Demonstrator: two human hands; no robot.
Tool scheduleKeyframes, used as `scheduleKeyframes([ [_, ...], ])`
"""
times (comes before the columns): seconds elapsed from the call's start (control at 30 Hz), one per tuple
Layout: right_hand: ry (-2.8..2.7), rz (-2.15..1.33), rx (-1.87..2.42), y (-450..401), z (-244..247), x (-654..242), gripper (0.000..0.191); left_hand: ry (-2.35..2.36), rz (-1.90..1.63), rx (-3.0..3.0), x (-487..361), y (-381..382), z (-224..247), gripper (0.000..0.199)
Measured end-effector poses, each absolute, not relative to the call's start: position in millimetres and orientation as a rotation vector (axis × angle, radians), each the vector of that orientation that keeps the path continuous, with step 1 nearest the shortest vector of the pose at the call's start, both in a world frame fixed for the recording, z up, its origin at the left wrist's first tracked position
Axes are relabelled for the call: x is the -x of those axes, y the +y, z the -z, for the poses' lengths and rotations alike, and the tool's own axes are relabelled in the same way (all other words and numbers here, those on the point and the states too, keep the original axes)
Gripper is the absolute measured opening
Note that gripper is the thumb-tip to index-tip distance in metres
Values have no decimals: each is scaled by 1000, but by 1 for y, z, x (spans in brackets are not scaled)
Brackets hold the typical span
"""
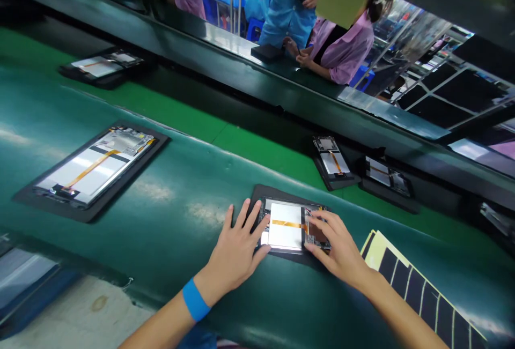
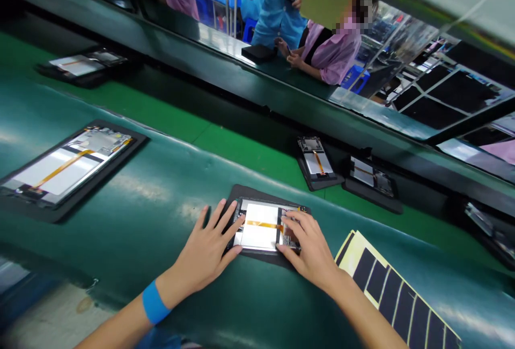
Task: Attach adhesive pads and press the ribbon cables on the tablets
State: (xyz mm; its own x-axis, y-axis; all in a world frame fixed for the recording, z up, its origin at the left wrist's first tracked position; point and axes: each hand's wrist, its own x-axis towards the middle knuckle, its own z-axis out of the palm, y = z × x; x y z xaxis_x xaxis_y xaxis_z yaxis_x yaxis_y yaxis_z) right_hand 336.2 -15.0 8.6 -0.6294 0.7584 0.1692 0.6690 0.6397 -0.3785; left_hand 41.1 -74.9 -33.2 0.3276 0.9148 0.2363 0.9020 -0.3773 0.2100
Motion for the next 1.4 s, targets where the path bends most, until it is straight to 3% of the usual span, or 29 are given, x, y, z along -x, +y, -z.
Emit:
scheduleKeyframes([
  [0.1, -2469, -419, 1256, -30, 4, -365, 64, 1594, -505, -2620, -45, -79, 29, 70],
  [0.2, -2130, -510, 1459, -29, 14, -383, 55, 1336, -446, -2761, -56, -78, 27, 79],
  [0.4, -963, -1001, 1594, 21, 15, -402, 52, 1349, -391, -2899, -69, -53, 38, 62],
  [0.67, -521, -1048, 1444, 75, 13, -429, 27, 1630, -365, -2843, -20, 35, 25, 51],
  [0.83, -367, -1054, 1393, 99, 14, -427, 20, 2031, -825, -2579, 0, 75, -13, 55],
  [0.97, -219, -1024, 1424, 118, 16, -428, 16, 1900, -966, -2535, -4, 46, -11, 54],
  [1.2, -89, -1078, 1455, 148, 16, -420, 30, 1407, -1105, -1861, -28, 3, 23, 49],
  [1.4, -113, -1169, 1398, 154, 17, -384, 25, 1121, -1076, -1037, -47, 21, 21, 66],
])
